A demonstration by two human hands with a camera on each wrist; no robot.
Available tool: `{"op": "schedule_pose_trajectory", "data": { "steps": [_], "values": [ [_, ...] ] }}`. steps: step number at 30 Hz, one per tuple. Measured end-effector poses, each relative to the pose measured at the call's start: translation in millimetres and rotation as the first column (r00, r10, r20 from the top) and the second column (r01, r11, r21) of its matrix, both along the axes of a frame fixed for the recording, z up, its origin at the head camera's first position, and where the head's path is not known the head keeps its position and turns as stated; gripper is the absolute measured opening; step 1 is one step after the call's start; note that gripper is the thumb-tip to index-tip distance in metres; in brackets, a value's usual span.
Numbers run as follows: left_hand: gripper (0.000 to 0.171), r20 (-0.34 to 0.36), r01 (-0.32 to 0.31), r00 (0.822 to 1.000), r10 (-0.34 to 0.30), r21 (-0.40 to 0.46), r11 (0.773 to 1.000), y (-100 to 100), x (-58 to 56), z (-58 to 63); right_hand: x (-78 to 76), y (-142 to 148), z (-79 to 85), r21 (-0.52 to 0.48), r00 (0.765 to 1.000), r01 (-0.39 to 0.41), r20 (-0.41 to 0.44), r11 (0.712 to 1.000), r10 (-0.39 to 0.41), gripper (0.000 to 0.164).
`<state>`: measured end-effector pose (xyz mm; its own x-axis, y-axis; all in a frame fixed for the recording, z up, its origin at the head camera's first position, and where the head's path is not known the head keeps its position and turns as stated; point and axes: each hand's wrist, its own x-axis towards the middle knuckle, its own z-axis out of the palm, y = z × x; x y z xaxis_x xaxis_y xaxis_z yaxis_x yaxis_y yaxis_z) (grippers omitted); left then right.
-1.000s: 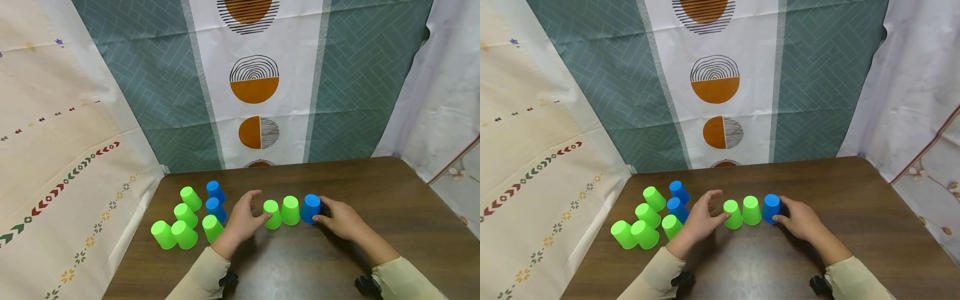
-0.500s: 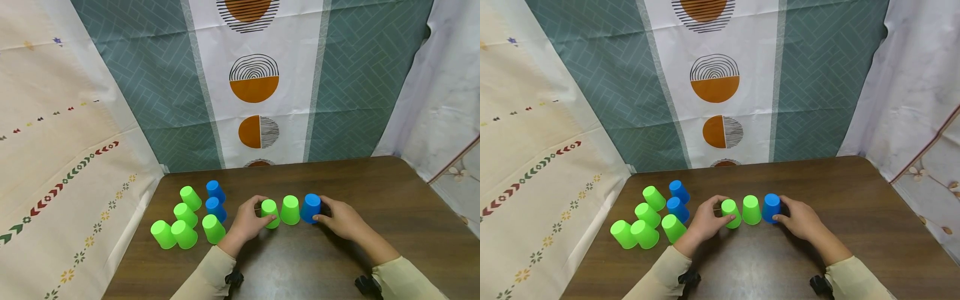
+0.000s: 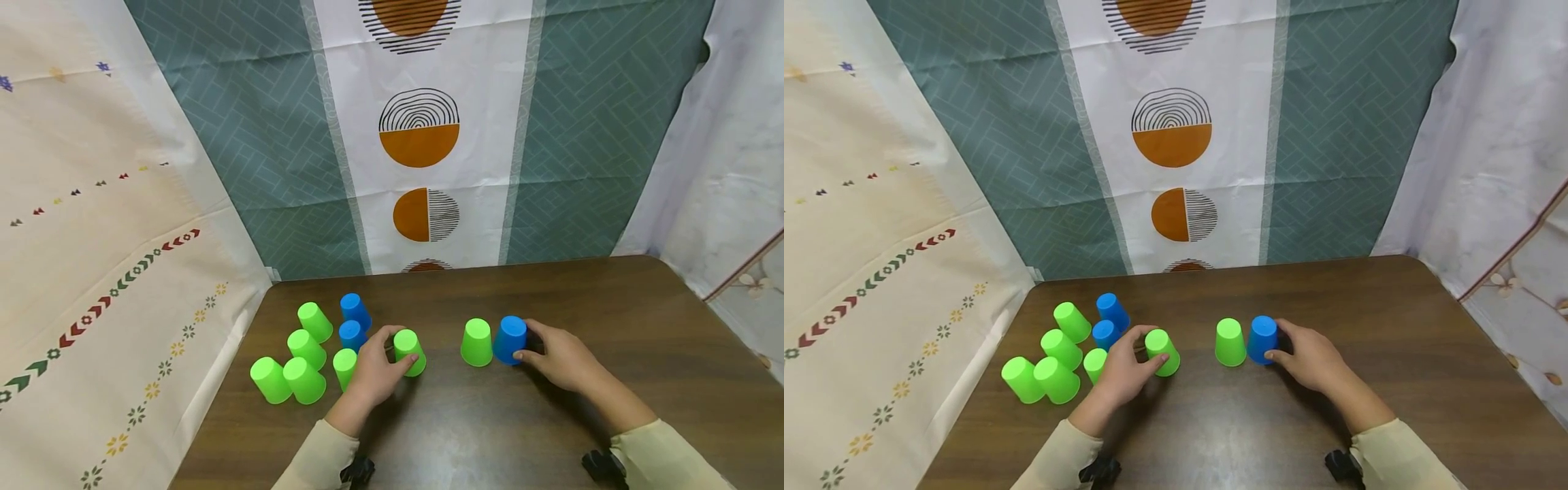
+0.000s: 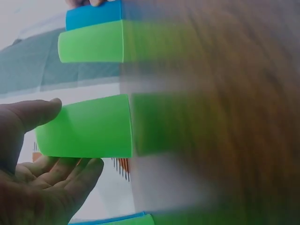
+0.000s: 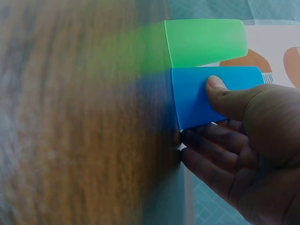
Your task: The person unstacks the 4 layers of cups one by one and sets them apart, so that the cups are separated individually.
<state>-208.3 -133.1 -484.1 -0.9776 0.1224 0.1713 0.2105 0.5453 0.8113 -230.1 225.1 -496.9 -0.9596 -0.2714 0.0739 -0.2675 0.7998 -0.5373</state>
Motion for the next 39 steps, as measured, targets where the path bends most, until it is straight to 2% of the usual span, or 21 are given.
{"op": "schedule_pose_trajectory", "data": {
  "steps": [4,13,34,39],
  "values": [
    [0.049,-0.007,-0.035,0.999,0.035,-0.023,0.999,-7,3.5,-0.7,0.4,0,-0.8,-0.004,1.000,-0.005,0.004,1.000,0.005,0.073],
    [0.050,0.000,-0.054,0.999,0.055,-0.035,0.998,-14,5.7,-1.5,-0.2,1,-1.7,-0.003,1.000,-0.005,-0.002,1.000,0.005,0.072],
    [0.050,0.007,-0.064,0.998,0.064,-0.052,0.997,-13,5.6,-0.8,-0.1,3,-1.3,-0.012,1.000,-0.011,-0.006,1.000,0.011,0.071],
    [0.059,-0.006,-0.063,0.998,0.063,-0.058,0.996,-13,6.3,0.7,-0.4,2,-0.8,-0.020,1.000,-0.016,-0.016,1.000,0.016,0.069]
  ]
}}
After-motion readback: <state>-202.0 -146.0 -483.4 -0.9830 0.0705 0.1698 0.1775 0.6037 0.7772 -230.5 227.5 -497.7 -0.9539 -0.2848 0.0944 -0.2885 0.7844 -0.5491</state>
